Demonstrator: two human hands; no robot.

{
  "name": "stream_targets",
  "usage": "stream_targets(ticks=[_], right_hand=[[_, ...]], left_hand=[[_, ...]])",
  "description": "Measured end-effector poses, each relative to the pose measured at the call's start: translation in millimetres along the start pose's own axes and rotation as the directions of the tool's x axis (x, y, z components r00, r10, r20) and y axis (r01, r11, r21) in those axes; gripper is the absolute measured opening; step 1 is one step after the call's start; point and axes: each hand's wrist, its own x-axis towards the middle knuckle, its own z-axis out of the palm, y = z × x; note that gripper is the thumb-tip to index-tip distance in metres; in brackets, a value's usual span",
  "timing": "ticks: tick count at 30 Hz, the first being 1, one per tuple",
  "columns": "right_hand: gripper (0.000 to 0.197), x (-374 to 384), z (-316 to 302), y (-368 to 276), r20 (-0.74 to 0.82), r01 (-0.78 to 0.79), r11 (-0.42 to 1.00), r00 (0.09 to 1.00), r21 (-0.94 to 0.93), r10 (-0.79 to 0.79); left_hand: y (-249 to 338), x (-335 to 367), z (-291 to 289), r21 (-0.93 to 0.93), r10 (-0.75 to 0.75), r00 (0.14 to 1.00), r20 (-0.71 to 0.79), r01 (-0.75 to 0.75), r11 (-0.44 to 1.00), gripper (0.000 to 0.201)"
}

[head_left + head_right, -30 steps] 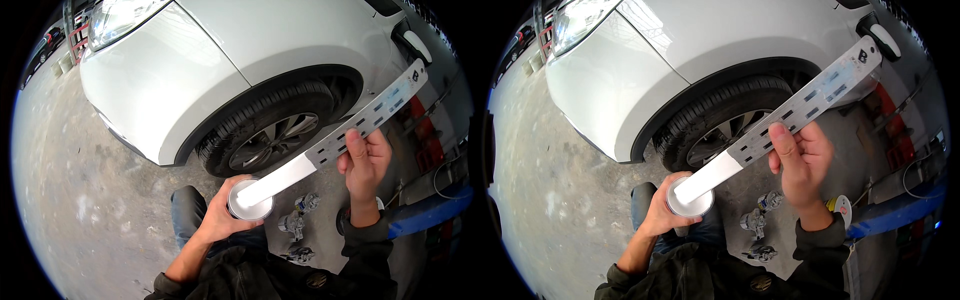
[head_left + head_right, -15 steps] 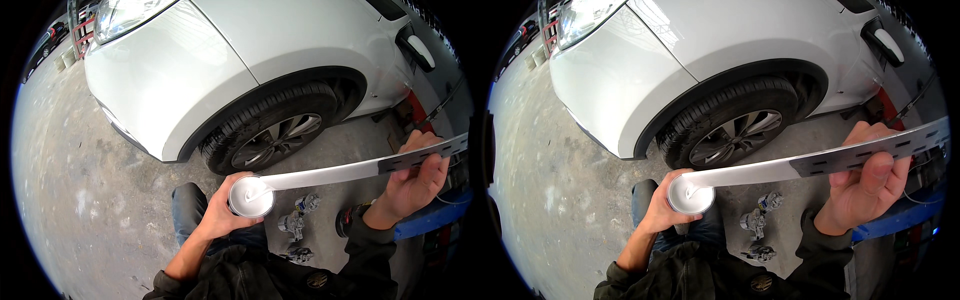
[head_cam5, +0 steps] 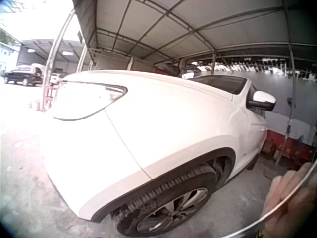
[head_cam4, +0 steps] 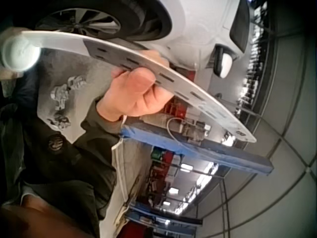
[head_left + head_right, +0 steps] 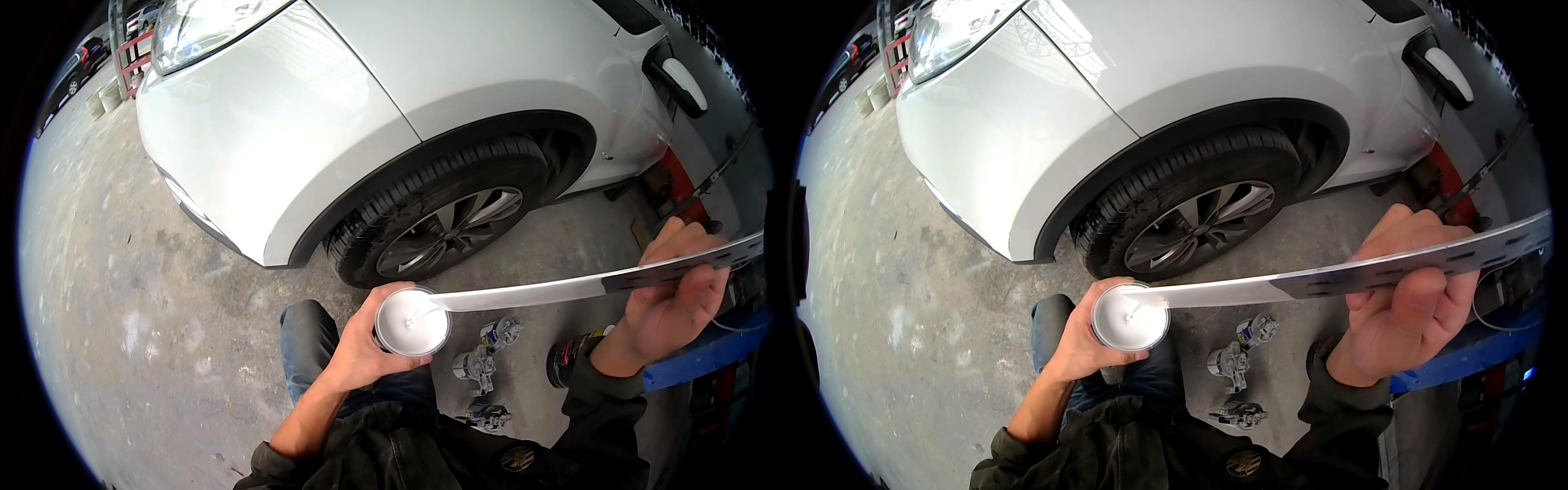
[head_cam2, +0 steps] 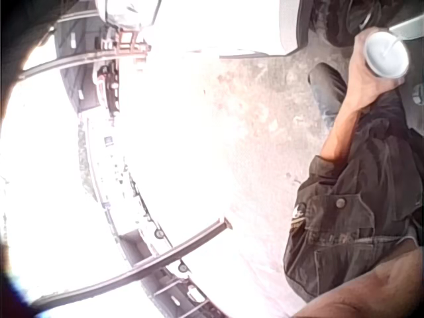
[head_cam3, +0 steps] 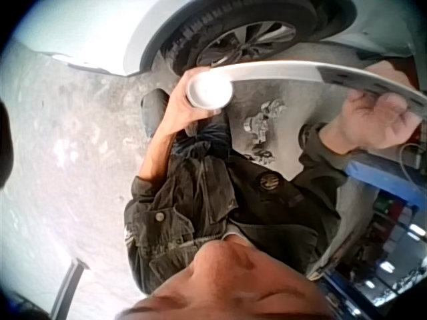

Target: The person holds a small container of white paint and uses a metal ruler to apply the paint to the front fender of a white car. The person repeatedly dips the ruler into the paint and drags it across the car's surface. The person also briefly walks to a nearby area to pick up a spray can before returning to the car to continue the painting process.

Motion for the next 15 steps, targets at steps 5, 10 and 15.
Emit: stream_targets(ticks=[5, 10, 15], right_hand=[[0.033, -17.7, 28.9, 9.0, 0.117, -0.152, 0.986, 0.983, 0.068, 0.143], [0.016, -69.6, 67.2, 43.1, 0.515, -0.036, 0.993, 0.852, -0.116, 0.091], [0.011, -53.9, 66.5, 32.0, 0.444, -0.233, 0.967, 0.859, -0.105, 0.255]], left_hand=[[-1.0, 0.3, -1.2, -0.001, 0.01, 1.0, -0.005, -0.01, 1.0, 0.086], [6.4, 3.3, 5.0, -0.036, -0.017, 1.0, 0.016, 0.017, 0.999, 0.086], [0.0, -1.5, 2.2, -0.032, -0.017, 0.999, -0.03, 0.016, 0.999, 0.085]])
